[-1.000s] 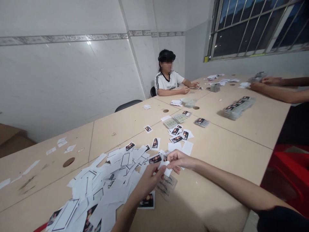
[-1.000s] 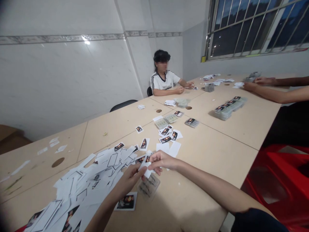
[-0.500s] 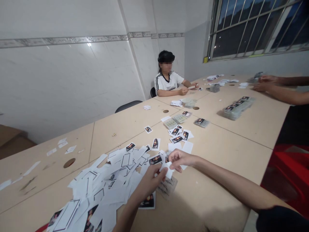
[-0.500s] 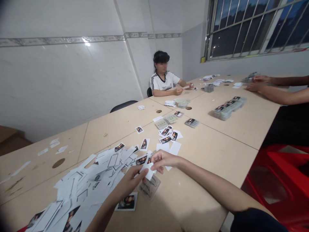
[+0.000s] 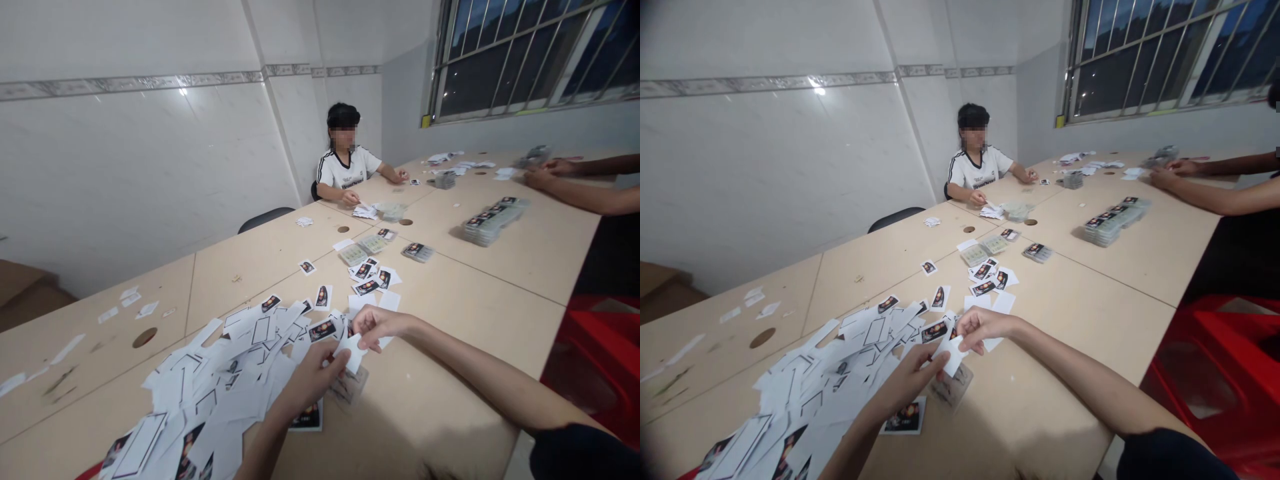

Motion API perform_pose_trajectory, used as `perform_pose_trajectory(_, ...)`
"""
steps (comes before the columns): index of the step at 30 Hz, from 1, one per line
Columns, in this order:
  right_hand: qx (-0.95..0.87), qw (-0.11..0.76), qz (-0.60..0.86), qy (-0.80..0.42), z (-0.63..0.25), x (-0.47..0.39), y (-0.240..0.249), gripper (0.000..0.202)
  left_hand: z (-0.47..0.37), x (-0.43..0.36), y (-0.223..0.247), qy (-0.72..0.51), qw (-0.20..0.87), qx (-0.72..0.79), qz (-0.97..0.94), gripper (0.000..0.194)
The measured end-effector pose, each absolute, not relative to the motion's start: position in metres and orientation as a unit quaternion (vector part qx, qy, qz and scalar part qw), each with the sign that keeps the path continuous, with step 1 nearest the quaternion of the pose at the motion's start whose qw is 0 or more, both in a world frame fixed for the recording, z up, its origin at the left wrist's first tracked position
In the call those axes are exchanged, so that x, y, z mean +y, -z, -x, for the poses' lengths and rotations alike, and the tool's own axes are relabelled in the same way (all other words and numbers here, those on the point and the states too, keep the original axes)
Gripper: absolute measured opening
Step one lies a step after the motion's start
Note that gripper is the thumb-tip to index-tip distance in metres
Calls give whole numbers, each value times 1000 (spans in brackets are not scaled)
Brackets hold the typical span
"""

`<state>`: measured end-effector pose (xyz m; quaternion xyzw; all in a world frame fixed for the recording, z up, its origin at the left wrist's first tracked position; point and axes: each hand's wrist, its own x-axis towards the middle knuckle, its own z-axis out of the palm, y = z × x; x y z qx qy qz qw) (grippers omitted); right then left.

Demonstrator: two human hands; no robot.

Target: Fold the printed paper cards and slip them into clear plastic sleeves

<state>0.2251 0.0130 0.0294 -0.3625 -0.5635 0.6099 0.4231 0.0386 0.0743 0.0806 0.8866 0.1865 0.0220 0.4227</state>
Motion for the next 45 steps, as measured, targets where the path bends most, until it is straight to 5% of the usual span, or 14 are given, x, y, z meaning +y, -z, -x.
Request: perform_pose_trajectory(45,-574,419,362,-604,-242,16,-27,17,-34,79,-84,-4,413,163,-896,37)
